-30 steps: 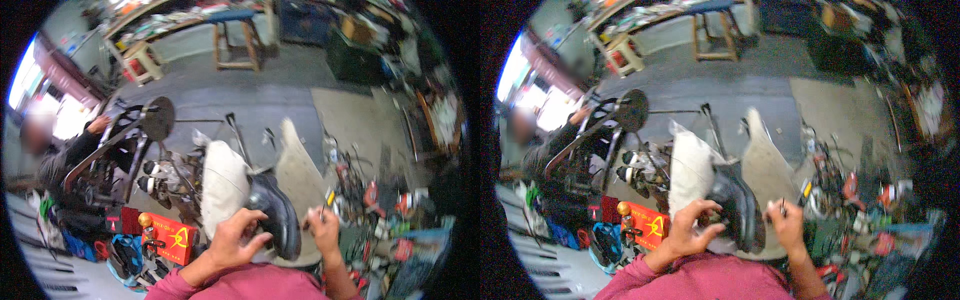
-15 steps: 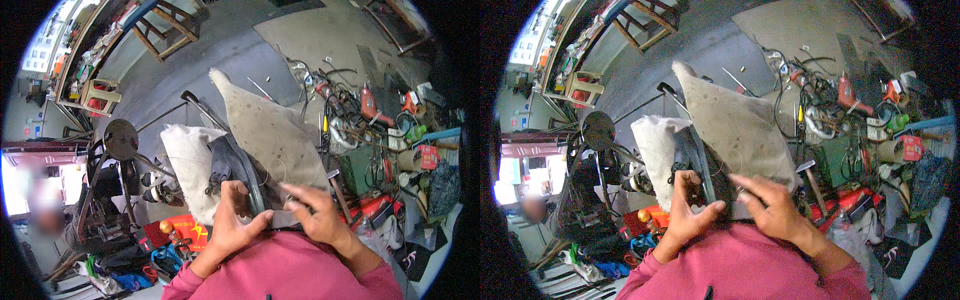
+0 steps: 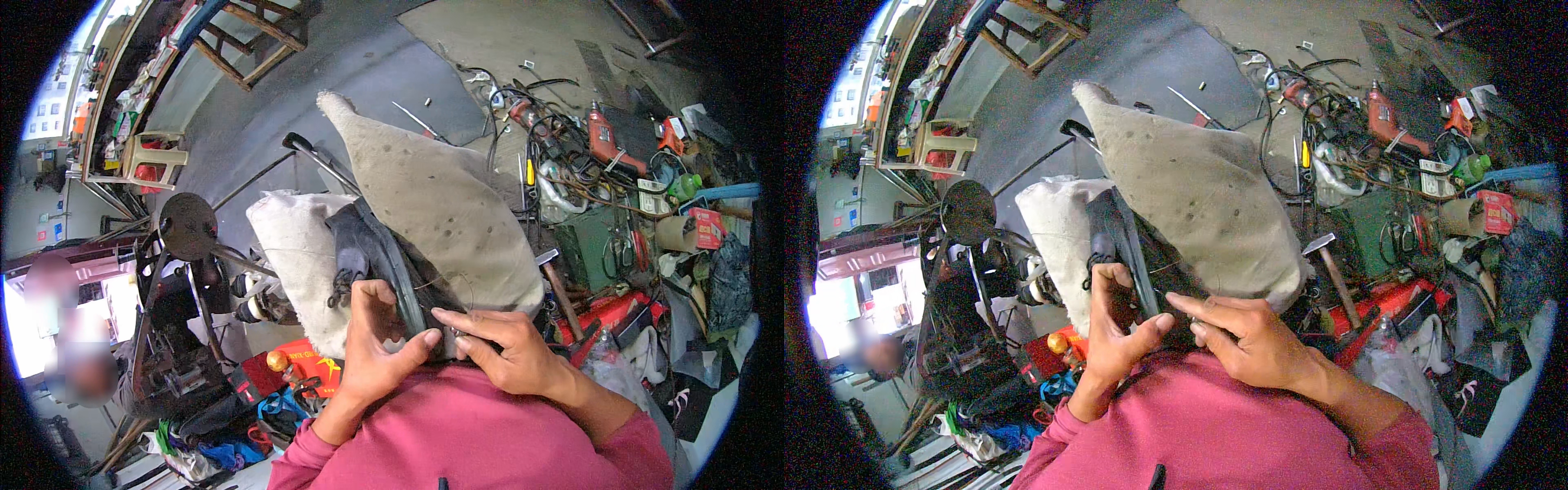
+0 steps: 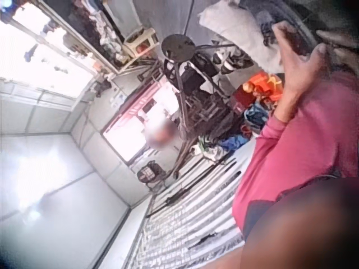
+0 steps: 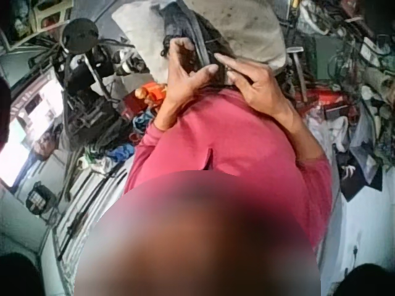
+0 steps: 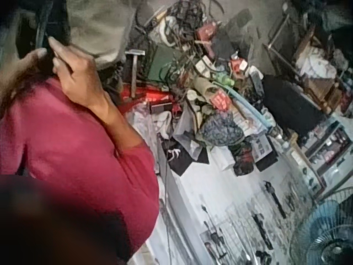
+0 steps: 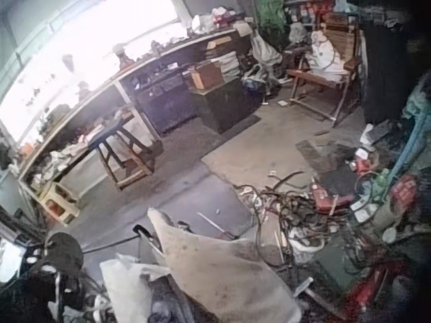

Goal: The person uses a hand sewing awl and thread to stitch the upper of a black shoe. They repeatedly pierce the leather and pull the thread through while holding the shoe on a padded surface.

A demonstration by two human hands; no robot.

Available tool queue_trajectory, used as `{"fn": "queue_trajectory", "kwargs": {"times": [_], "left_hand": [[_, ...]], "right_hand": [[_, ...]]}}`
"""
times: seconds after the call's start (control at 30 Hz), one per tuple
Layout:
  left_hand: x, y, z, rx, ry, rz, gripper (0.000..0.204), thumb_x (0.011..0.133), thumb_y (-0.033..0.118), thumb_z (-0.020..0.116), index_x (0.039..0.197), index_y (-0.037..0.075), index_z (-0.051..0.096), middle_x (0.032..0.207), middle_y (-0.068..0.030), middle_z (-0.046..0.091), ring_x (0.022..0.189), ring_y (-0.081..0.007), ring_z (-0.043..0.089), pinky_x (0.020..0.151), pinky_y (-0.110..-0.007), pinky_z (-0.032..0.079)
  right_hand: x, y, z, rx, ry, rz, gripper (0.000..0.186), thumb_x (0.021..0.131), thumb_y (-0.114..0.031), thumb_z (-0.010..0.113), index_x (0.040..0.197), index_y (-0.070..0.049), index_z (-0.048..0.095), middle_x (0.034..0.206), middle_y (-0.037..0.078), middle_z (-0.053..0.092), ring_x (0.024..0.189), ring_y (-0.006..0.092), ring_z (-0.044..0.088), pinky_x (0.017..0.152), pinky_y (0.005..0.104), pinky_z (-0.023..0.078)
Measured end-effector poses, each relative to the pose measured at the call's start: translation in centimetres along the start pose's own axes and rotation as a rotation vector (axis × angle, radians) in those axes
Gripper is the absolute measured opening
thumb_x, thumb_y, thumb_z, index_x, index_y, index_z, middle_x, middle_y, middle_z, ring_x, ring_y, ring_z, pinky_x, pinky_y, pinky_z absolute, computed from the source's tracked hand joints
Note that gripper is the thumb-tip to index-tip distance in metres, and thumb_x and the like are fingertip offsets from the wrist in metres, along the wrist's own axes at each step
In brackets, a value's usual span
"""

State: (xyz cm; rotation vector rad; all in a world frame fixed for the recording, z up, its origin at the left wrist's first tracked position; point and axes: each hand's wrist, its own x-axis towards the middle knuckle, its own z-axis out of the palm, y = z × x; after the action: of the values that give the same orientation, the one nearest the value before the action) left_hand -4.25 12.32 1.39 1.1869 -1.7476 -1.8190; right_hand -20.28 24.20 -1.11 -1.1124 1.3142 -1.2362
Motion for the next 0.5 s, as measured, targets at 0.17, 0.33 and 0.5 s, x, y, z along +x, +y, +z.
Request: {"fn": "queue_trajectory", "kwargs": {"times": [0.17,0.33,0.5], "left_hand": [[0.3,-0.3,-1.0,-0.077,-0.053,-0.097,0.045,0.076,0.007,0.075,0.100,0.010,0.037,0.085,0.0025,0.035,0.078,-0.0082,0.036,0.068,-0.021,0.034],[1.8,-1.3,-2.2,-0.170,-0.244,-0.190,0.034,0.080,0.002,0.072,0.089,0.009,0.040,0.082,0.0028,0.037,0.076,-0.0075,0.036,0.070,-0.021,0.034],[3.0,-2.6,-2.8,-0.233,-0.324,-0.183,0.034,0.080,0.003,0.073,0.084,0.009,0.040,0.078,0.0034,0.037,0.073,-0.0069,0.036,0.065,-0.021,0.034]], "right_hand": [[0.8,-1.2,-1.1,-0.065,-0.009,-0.019,0.038,0.090,-0.005,0.056,0.128,-0.004,0.059,0.073,0.013,0.060,0.062,0.0213,0.059,0.062,0.0314,0.048],[3.8,-3.6,-4.6,-0.146,-0.329,0.327,0.029,0.089,-0.013,0.059,0.115,-0.004,0.067,0.086,0.022,0.068,0.073,0.0250,0.067,0.070,0.0351,0.050],[7.8,-5.3,-5.5,-0.260,-0.498,0.329,0.027,0.086,-0.011,0.058,0.110,0.000,0.068,0.086,0.024,0.067,0.073,0.0286,0.068,0.068,0.0379,0.051]]}}
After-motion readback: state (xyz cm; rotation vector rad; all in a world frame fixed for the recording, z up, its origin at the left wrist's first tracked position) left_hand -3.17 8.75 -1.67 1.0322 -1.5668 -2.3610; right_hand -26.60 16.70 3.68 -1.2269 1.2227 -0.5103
